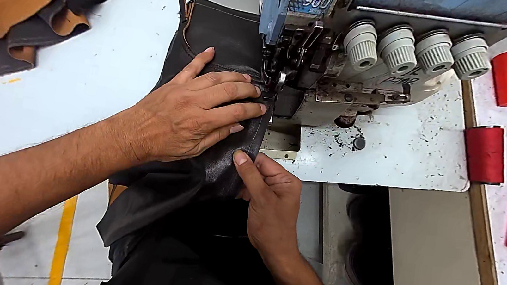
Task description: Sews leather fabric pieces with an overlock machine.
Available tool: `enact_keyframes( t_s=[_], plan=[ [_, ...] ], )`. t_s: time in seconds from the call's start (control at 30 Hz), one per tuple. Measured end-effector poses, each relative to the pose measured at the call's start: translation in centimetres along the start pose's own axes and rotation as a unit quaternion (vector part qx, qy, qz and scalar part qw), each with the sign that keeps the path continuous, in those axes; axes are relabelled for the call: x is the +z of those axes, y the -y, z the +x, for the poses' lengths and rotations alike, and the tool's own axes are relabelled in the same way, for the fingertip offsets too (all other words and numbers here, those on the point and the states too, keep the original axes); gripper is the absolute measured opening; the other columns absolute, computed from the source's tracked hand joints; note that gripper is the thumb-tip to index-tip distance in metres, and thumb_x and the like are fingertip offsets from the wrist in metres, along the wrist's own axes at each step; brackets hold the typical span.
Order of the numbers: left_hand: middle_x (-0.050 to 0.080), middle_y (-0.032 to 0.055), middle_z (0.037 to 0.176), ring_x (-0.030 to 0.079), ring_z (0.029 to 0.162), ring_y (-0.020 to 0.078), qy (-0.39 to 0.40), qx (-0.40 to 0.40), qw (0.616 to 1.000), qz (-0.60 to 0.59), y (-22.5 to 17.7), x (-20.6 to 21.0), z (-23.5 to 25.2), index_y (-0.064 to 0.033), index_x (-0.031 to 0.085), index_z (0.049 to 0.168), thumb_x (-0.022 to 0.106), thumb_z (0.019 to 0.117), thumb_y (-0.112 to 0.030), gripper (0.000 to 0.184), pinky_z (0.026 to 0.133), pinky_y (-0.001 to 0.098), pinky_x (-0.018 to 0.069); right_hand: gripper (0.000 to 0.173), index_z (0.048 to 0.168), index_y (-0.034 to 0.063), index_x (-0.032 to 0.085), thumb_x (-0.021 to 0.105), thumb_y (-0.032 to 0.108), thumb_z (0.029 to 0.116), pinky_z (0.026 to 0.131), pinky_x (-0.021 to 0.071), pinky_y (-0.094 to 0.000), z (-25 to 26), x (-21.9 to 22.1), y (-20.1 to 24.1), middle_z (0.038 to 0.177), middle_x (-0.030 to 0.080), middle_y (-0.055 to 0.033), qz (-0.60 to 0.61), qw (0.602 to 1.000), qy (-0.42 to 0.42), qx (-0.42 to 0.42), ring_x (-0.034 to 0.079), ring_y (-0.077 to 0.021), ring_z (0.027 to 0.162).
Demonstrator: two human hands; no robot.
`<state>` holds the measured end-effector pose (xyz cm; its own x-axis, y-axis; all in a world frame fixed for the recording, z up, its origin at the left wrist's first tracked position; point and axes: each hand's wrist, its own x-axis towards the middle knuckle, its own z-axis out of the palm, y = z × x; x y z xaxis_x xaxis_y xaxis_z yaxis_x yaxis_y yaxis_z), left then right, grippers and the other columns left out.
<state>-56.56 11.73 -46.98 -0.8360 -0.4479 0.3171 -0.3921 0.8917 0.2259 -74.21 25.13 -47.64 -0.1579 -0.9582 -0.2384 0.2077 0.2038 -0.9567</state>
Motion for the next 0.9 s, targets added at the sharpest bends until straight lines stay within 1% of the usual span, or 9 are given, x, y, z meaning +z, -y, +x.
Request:
enact_keyframes(
  t_s=[0.1, 0.23, 0.37, 0.43, 0.5, 0.57, 0.67, 0.8, 0.9],
  plan=[
    [0.058, 0.0096, 0.147, 0.045, 0.146, 0.0318, -0.014, 0.015, 1.000, -0.019, 0.3, 0.1, 0.0, -0.0158, 0.066, 0.136, 0.046, 0.1084, -0.030, 0.037, 0.122, 0.0705, 0.0180, 0.023, 0.092, 0.0026, 0.072, 0.063, 0.021, 0.1029, 0.046, 0.0474, -0.0270, 0.0, 0.0, 0.0, 0.067, 0.061, -0.0098, 0.000, 1.000, 0.001, -0.001, 0.056, -0.0146, 0.052],
    [0.061, 0.0087, 0.144, 0.046, 0.145, 0.0313, -0.017, 0.013, 1.000, -0.016, 0.4, 0.1, 0.1, -0.0156, 0.066, 0.136, 0.046, 0.1086, -0.028, 0.037, 0.121, 0.0709, 0.0175, 0.023, 0.094, 0.0023, 0.073, 0.062, 0.020, 0.1035, 0.048, 0.0503, -0.0279, 0.3, 0.0, 0.1, 0.069, 0.064, -0.0105, 0.011, 1.000, -0.001, 0.003, 0.059, -0.0153, 0.054],
    [0.062, 0.0094, 0.143, 0.045, 0.146, 0.0318, -0.014, 0.005, 1.000, -0.016, 0.8, -0.1, 0.6, -0.0150, 0.065, 0.137, 0.045, 0.1090, -0.029, 0.037, 0.122, 0.0703, 0.0176, 0.024, 0.094, 0.0031, 0.073, 0.062, 0.022, 0.1037, 0.044, 0.0477, -0.0270, 0.9, -0.1, 0.6, 0.067, 0.063, -0.0100, -0.002, 1.000, 0.002, -0.004, 0.057, -0.0147, 0.051],
    [0.063, 0.0106, 0.141, 0.047, 0.144, 0.0323, -0.027, 0.001, 0.999, -0.019, 0.8, 0.0, 0.6, -0.0109, 0.067, 0.131, 0.046, 0.1087, -0.029, 0.035, 0.122, 0.0704, 0.0182, 0.024, 0.092, 0.0030, 0.073, 0.063, 0.021, 0.1035, 0.043, 0.0459, -0.0266, 1.1, -0.1, 0.8, 0.065, 0.061, -0.0095, -0.002, 1.000, 0.007, -0.007, 0.055, -0.0144, 0.049],
    [0.063, 0.0103, 0.141, 0.047, 0.144, 0.0317, -0.021, -0.025, 0.999, -0.012, 0.0, -0.3, 0.7, -0.0091, 0.068, 0.128, 0.046, 0.1085, -0.027, 0.035, 0.121, 0.0725, 0.0160, 0.023, 0.090, 0.0029, 0.072, 0.063, 0.020, 0.1027, 0.041, 0.0426, -0.0255, 1.2, 0.0, 0.7, 0.063, 0.059, -0.0088, 0.003, 1.000, 0.003, -0.011, 0.052, -0.0136, 0.047],
    [0.060, 0.0077, 0.146, 0.044, 0.147, 0.0306, -0.005, -0.068, 0.998, -0.002, -1.2, -0.6, 0.7, -0.0105, 0.069, 0.130, 0.046, 0.1084, -0.029, 0.036, 0.120, 0.0764, 0.0127, 0.023, 0.089, 0.0031, 0.072, 0.064, 0.020, 0.1021, 0.041, 0.0412, -0.0248, 1.2, 0.1, 0.7, 0.062, 0.058, -0.0085, 0.004, 1.000, -0.002, -0.007, 0.051, -0.0133, 0.046],
    [0.058, 0.0054, 0.149, 0.042, 0.149, 0.0303, -0.011, -0.086, 0.996, -0.009, -1.3, -0.2, 0.4, -0.0128, 0.067, 0.133, 0.047, 0.1080, -0.032, 0.038, 0.118, 0.0786, 0.0106, 0.022, 0.089, 0.0034, 0.072, 0.064, 0.019, 0.1023, 0.042, 0.0421, -0.0250, 1.3, 0.3, 0.8, 0.062, 0.059, -0.0083, 0.003, 1.000, -0.006, 0.000, 0.052, -0.0133, 0.047],
    [0.059, 0.0058, 0.149, 0.041, 0.149, 0.0298, -0.014, -0.081, 0.996, -0.021, -0.4, -0.4, 0.5, -0.0126, 0.068, 0.133, 0.048, 0.1075, -0.032, 0.037, 0.119, 0.0781, 0.0089, 0.020, 0.098, 0.0022, 0.074, 0.062, 0.017, 0.1031, 0.044, 0.0476, -0.0262, 1.6, 0.7, 1.1, 0.069, 0.065, -0.0098, 0.020, 1.000, -0.009, 0.000, 0.058, -0.0142, 0.051],
    [0.059, 0.0069, 0.147, 0.041, 0.149, 0.0303, -0.005, -0.063, 0.997, -0.042, 0.6, -0.8, 0.7, -0.0128, 0.069, 0.132, 0.049, 0.1072, -0.030, 0.036, 0.119, 0.0777, 0.0082, 0.022, 0.097, 0.0034, 0.073, 0.061, 0.020, 0.1041, 0.044, 0.0496, -0.0277, 1.6, 1.6, 1.4, 0.070, 0.065, -0.0096, 0.025, 1.000, -0.007, 0.009, 0.060, -0.0149, 0.052]
  ],
)
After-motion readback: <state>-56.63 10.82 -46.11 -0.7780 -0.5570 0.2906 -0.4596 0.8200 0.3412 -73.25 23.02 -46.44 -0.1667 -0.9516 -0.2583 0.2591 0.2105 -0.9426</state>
